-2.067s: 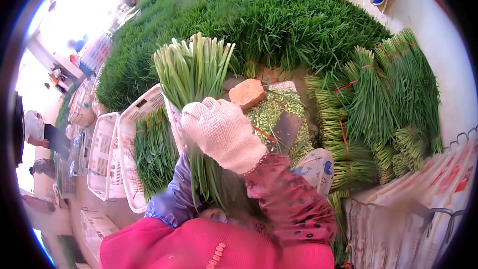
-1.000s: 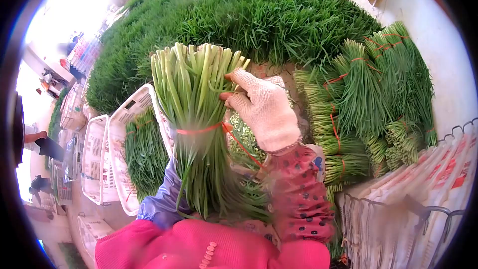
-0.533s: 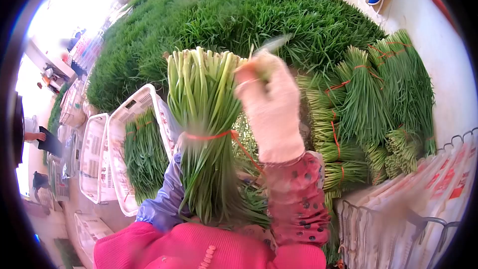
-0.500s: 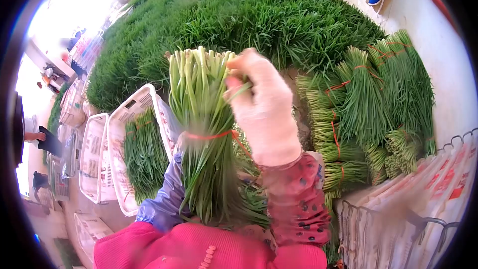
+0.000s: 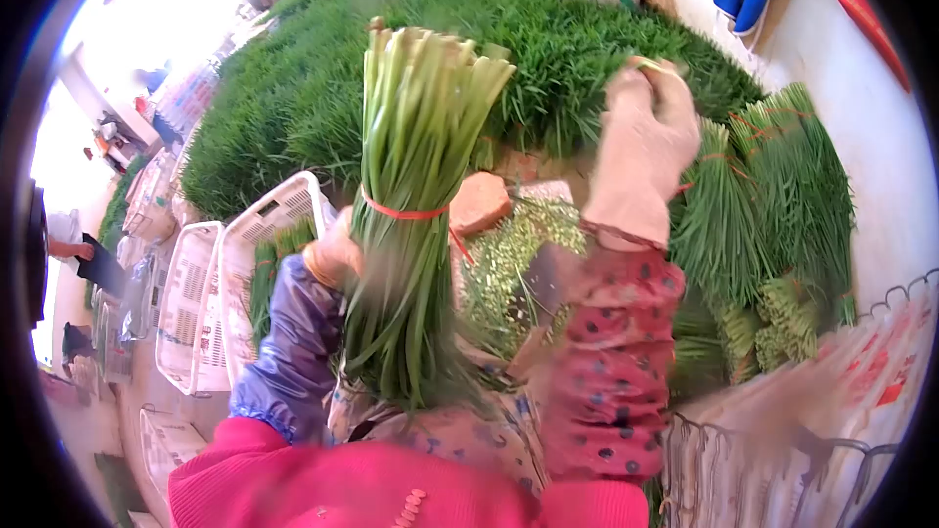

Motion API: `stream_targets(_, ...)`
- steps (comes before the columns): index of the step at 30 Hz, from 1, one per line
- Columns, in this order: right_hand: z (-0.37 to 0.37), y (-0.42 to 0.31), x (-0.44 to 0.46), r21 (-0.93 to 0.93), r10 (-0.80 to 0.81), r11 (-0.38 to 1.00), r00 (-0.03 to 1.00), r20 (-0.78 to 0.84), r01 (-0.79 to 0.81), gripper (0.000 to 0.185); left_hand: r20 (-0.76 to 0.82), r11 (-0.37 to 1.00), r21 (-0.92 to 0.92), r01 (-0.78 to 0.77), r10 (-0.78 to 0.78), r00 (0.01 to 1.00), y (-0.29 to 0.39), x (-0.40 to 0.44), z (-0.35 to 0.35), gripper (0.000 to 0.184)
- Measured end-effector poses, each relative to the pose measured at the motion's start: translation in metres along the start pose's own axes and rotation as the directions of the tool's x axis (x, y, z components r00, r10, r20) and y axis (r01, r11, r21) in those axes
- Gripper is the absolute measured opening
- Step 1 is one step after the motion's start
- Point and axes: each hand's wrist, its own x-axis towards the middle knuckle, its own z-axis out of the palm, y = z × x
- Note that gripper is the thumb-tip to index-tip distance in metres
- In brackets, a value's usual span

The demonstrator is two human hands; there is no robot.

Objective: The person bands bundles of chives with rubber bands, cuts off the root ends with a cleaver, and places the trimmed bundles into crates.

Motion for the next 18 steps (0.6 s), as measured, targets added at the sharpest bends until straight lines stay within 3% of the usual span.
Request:
stream_targets(1, -0.008, 0.026, 0.012, 0.067, -0.109, 0.992, 0.992, 0.068, 0.105, 0.027, -0.053, 0.992, 0.115, -0.043, 0.049, 0.997, 0.018, -0.004, -0.013, 0.111)
stream_targets(3, 0.002, 0.009, -0.026, -0.176, 0.169, 0.975, 0.968, 0.184, -0.136, 0.037, -0.08, 0.883, 0.465, 0.06, -0.026, 0.996, 0.068, -0.016, -0.039, 0.106)
stream_targets(4, 0.007, 0.057, -0.054, 0.117, 0.514, 0.755, 0.693, 0.506, -0.645, 0.046, -0.116, 0.819, 0.563, 0.107, -0.05, 0.992, 0.105, -0.021, -0.03, 0.104)
stream_targets(5, 0.028, 0.044, -0.085, 0.136, 0.64, 0.605, 0.58, 0.503, -0.785, 0.054, -0.153, 0.753, 0.637, 0.162, -0.082, 0.985, 0.134, -0.028, -0.011, 0.102)
stream_targets(7, 0.032, 0.058, -0.133, 0.099, 0.515, 0.408, 0.319, 0.796, -0.908, 0.063, -0.225, 0.76, 0.602, 0.246, -0.134, 0.965, 0.151, -0.04, 0.014, 0.098)
stream_targets(9, 0.012, 0.06, -0.178, 0.159, 0.277, 0.504, 0.334, 0.901, -0.849, 0.068, -0.259, 0.77, 0.553, 0.319, -0.205, 0.944, 0.138, -0.058, 0.022, 0.099)
stream_targets(11, -0.003, 0.079, -0.214, 0.197, 0.407, 0.322, 0.323, 0.854, -0.926, 0.067, -0.408, 0.535, 0.687, 0.492, -0.277, 0.87, 0.118, -0.08, 0.03, 0.108)
stream_targets(14, -0.022, 0.109, -0.248, 0.291, 0.572, 0.1, 0.295, 0.766, -0.951, 0.067, -0.518, 0.322, 0.754, 0.572, -0.244, 0.82, 0.047, -0.12, 0.048, 0.106)
stream_targets(16, -0.038, 0.115, -0.255, 0.32, 0.646, 0.031, 0.263, 0.717, -0.947, 0.068, -0.555, 0.251, 0.757, 0.603, -0.242, 0.796, -0.002, -0.142, 0.059, 0.11)
stream_targets(17, -0.045, 0.118, -0.252, 0.231, 0.654, 0.083, 0.228, 0.722, -0.969, 0.066, -0.548, 0.225, 0.772, 0.595, -0.239, 0.802, -0.02, -0.148, 0.064, 0.114)
stream_targets(18, -0.051, 0.121, -0.25, 0.137, 0.66, 0.134, 0.192, 0.726, -0.981, 0.064, -0.393, 0.371, 0.835, 0.406, -0.114, 0.912, -0.031, -0.152, 0.064, 0.11)
